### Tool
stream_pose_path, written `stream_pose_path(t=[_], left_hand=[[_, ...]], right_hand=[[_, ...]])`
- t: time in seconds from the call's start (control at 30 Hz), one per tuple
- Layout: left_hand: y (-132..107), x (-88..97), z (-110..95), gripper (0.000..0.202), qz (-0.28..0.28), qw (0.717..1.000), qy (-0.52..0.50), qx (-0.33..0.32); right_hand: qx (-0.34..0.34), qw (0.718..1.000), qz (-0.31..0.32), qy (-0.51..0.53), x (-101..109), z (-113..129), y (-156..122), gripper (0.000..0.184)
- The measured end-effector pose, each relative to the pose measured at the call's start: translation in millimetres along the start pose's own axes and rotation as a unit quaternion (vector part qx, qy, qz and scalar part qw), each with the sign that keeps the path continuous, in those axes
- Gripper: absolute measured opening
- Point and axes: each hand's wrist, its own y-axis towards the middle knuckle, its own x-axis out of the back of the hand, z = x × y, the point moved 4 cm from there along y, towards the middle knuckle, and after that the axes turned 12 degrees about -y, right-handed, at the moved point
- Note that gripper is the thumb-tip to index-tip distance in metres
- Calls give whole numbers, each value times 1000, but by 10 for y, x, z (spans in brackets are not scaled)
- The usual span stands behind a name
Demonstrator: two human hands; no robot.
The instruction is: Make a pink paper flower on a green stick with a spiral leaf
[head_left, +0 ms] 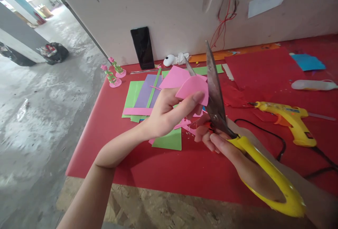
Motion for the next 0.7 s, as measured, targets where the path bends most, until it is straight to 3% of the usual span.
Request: stream_pose_path(t=[0.27, 0.43, 0.6, 0.7], left_hand=[[-14, -15, 12, 38, 15, 999, -23, -20], [-23, -45, -2, 38, 5, 1000, -3, 2], [-15, -61, -29, 40, 9, 999, 13, -34], [-14, -46, -31, 39, 8, 1000, 13, -22]], right_hand=[[23, 998, -27, 45, -15, -17, 1, 25], [43, 997, -36, 54, -14, -16, -40, 23], [47, 997, -34, 57, -28, -34, -29, 21], [58, 997, -27, 52, -19, -27, -28, 23]])
